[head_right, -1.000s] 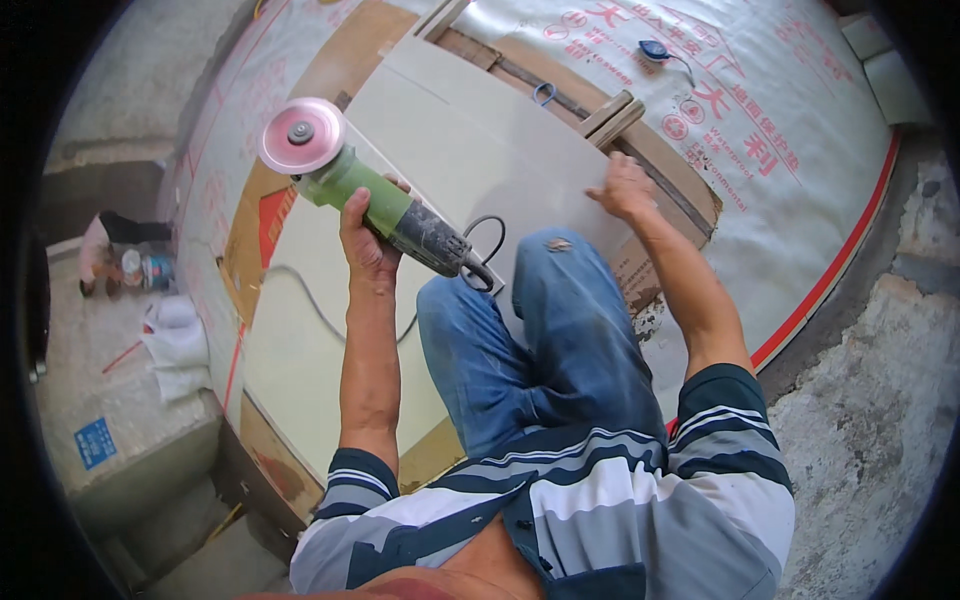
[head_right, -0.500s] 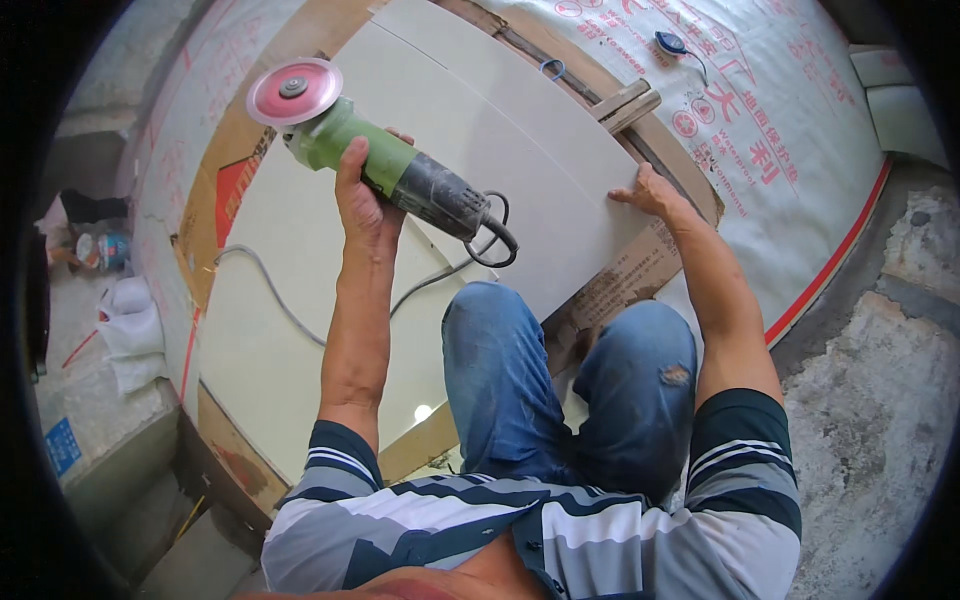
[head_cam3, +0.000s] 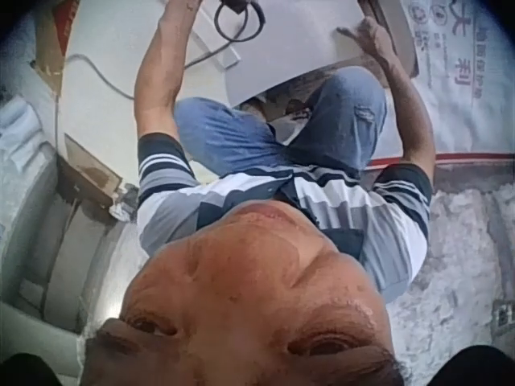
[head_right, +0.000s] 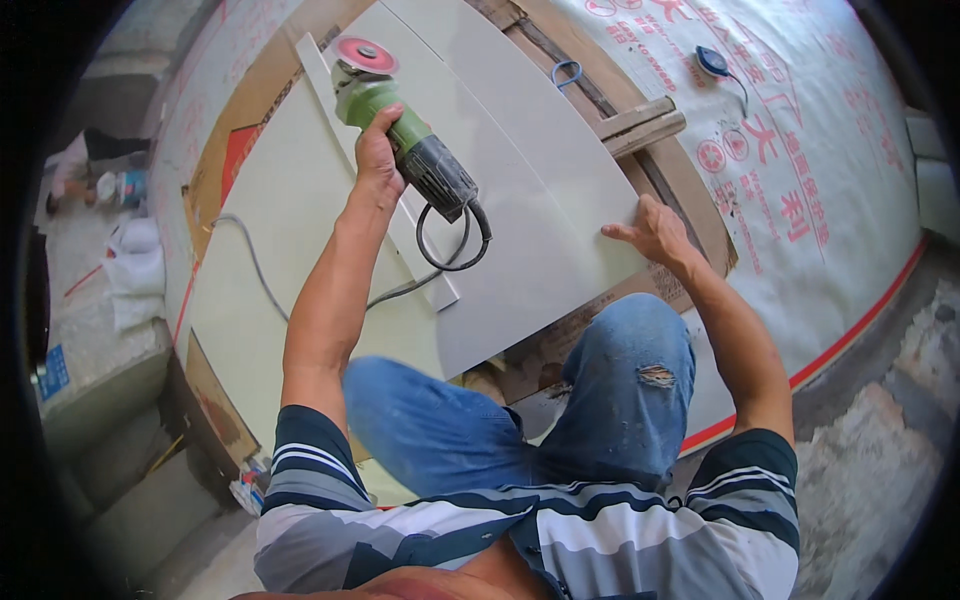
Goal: Using an angle grinder to cut and trim a large ceramic tile on the floor.
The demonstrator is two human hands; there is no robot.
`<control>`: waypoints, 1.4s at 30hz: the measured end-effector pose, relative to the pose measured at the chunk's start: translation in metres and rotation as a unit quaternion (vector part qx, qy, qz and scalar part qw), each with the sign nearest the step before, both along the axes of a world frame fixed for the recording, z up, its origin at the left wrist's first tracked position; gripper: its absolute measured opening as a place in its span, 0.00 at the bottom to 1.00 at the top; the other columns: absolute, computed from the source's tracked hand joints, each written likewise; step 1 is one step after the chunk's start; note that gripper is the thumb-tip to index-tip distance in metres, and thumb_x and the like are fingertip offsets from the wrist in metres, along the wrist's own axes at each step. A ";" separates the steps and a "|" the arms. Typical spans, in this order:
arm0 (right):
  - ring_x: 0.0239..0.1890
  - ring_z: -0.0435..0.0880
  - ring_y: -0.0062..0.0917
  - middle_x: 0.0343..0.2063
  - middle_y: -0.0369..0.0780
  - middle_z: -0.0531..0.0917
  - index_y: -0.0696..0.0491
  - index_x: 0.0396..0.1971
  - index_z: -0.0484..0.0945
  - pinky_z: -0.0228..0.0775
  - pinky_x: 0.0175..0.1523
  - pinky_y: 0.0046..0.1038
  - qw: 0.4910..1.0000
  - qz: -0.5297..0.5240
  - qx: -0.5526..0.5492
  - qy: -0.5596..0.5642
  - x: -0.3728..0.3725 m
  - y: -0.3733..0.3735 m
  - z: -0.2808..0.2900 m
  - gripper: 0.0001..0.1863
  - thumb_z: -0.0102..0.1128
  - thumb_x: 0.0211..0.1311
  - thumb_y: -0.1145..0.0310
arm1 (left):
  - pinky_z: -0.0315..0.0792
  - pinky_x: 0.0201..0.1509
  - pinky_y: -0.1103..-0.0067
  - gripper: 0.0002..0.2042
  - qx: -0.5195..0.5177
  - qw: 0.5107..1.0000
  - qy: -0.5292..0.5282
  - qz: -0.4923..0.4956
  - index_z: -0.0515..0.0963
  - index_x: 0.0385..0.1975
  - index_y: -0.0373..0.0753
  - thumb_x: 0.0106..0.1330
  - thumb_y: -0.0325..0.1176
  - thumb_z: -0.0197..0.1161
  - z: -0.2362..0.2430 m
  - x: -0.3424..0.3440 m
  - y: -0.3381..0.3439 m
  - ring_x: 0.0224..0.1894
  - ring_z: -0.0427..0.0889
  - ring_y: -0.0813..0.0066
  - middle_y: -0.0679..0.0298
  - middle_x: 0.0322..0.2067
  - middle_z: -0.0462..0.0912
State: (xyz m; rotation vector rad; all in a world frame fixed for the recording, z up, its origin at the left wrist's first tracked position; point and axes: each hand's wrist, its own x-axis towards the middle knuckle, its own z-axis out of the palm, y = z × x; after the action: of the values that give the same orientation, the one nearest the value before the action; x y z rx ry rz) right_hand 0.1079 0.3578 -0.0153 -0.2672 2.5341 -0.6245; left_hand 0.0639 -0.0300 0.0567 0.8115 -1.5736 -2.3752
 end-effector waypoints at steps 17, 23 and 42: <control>0.28 0.78 0.51 0.20 0.55 0.77 0.61 0.22 0.69 0.67 0.34 0.44 0.981 -0.005 -0.191 0.037 -0.003 0.012 -0.028 0.28 0.58 0.58 0.46 | 0.79 0.28 0.65 0.17 -0.085 0.988 -0.115 0.058 0.73 0.35 0.32 0.46 0.31 0.70 -0.056 -0.055 0.037 0.24 0.79 0.64 0.59 0.27 0.76; 0.28 0.78 0.51 0.21 0.55 0.77 0.61 0.23 0.69 0.67 0.34 0.45 0.979 -0.005 -0.201 0.016 -0.003 0.015 -0.031 0.28 0.58 0.59 0.47 | 0.80 0.29 0.63 0.19 -0.112 0.982 -0.135 0.066 0.73 0.38 0.30 0.47 0.31 0.69 -0.060 -0.067 0.033 0.24 0.79 0.61 0.57 0.27 0.76; 0.27 0.76 0.53 0.21 0.56 0.76 0.61 0.22 0.67 0.67 0.33 0.46 0.978 0.001 -0.209 0.001 -0.003 0.017 -0.031 0.28 0.57 0.60 0.47 | 0.80 0.29 0.61 0.18 -0.087 0.983 -0.158 0.023 0.70 0.38 0.34 0.51 0.33 0.66 -0.068 -0.076 0.013 0.23 0.80 0.56 0.56 0.25 0.76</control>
State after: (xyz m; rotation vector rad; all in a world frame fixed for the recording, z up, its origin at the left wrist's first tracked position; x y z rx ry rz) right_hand 0.1045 0.3744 -0.0465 -0.4158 2.3821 -1.1555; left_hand -0.0121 -0.0172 -0.0111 1.2173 -1.8227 -2.1191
